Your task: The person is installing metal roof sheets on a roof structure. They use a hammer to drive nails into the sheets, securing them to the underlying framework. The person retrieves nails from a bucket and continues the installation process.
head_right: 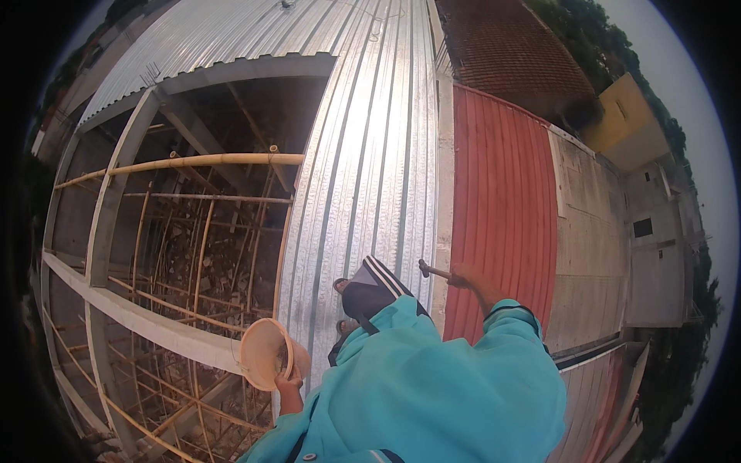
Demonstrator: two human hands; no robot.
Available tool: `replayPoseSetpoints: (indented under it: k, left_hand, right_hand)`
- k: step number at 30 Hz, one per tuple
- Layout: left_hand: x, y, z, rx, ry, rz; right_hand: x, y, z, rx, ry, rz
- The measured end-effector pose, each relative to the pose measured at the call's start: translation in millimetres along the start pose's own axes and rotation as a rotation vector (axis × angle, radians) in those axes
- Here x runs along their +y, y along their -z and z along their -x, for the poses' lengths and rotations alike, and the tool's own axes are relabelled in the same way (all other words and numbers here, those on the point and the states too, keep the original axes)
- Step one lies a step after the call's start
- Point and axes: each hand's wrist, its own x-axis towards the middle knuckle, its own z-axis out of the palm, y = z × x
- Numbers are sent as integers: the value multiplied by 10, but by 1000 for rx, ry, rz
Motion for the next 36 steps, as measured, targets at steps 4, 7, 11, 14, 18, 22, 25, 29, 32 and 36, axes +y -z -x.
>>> replayPoseSetpoints:
  k: [4, 7, 11, 14, 18, 22, 25, 29, 32, 36]
  left_hand:
    - [26, -428, 499, 45, -42, -120]
    - [83, -995, 589, 52, -27, -249]
    - [69, -1510, 523, 50, -24, -288]
    - [-62, -2080, 439, 65, -54, -302]
    - [-205, -2973, 516, 43, -78, -270]
    - [-367, -3977, 923, -1, -81, -247]
    - [-458, -4640, 1160, -51, -132, -307]
    - [-791, -5651, 1300, -90, -173, -364]
    - [-1210, -6423, 1204, -128, -188, -388]
    - [-1549, -7157, 882, -207, -177, -484]
  right_hand:
    - [654, -1019, -160, 74, -125, -147]
    - [691, -1331, 206, -34, -388, -474]
    - [769, -1229, 10, -129, -384, -601]
    - [845, -887, -356, -155, -375, -662]
    - [933, -173, -1146, -146, -329, -722]
    - [944, 712, -2107, 15, -343, -679]
    - [1100, 1053, -3335, 256, -305, -692]
    - [484, 2988, -3061, 240, -256, -663]
    - [632, 3904, -2903, 306, -118, -624]
    - [769, 4984, -2810, 466, 10, -500]
